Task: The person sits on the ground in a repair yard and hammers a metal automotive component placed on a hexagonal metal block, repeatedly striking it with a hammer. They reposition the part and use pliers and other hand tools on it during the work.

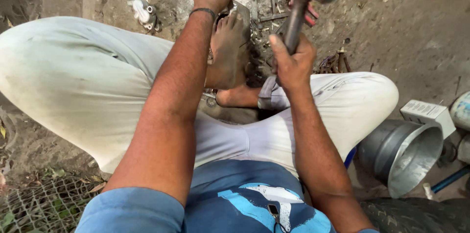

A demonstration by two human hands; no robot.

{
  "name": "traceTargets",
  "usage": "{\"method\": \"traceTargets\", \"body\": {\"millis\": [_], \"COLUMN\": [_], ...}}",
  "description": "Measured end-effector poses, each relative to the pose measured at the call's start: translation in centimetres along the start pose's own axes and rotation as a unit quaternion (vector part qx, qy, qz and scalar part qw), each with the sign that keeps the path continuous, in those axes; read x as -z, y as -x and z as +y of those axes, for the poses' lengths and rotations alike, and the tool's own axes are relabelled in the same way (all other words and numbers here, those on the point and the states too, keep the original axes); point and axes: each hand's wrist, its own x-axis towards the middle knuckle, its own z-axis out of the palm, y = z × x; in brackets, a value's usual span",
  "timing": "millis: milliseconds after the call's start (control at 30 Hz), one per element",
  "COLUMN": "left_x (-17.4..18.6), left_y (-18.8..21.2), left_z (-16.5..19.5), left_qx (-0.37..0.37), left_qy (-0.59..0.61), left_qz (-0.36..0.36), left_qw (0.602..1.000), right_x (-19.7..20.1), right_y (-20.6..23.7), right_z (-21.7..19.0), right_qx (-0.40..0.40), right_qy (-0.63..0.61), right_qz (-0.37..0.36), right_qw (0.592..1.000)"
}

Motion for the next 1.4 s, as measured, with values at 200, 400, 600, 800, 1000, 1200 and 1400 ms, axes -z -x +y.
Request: {"method": "traceTargets", "body": {"millis": [200, 400, 600, 800, 1000, 1200, 1400], "left_x": [-0.2, -0.9, -1.8, 0.4, 1.2, 0.0, 0.6], "left_y": [1.1, 1.8, 1.3, 1.9, 1.1, 1.0, 1.0], "left_z": [1.0, -0.7, -1.0, 3.0, 3.3, 1.6, 2.1], "left_qx": [-0.074, -0.085, -0.088, 0.03, 0.038, -0.067, 0.04], "left_qy": [0.001, -0.028, -0.027, -0.04, -0.051, -0.055, 0.02], "left_qz": [-0.006, -0.02, -0.034, -0.056, -0.077, -0.035, -0.062], "left_qw": [0.997, 0.996, 0.995, 0.997, 0.995, 0.996, 0.997], "right_x": [-0.1, -2.3, -2.7, -0.8, -1.3, -2.7, -0.1], "right_y": [-1.3, -3.3, -3.1, -2.1, -4.2, -5.3, -4.0], "right_z": [-1.6, 1.4, 0.4, -12.5, -13.4, 1.4, 2.7], "right_qx": [0.103, 0.117, 0.046, 0.072, 0.333, 0.088, -0.061], "right_qy": [-0.011, 0.196, 0.26, 0.013, -0.223, 0.274, 0.187], "right_qz": [0.003, -0.042, -0.1, -0.018, -0.021, -0.096, -0.032], "right_qw": [0.995, 0.973, 0.959, 0.997, 0.916, 0.953, 0.98]}}
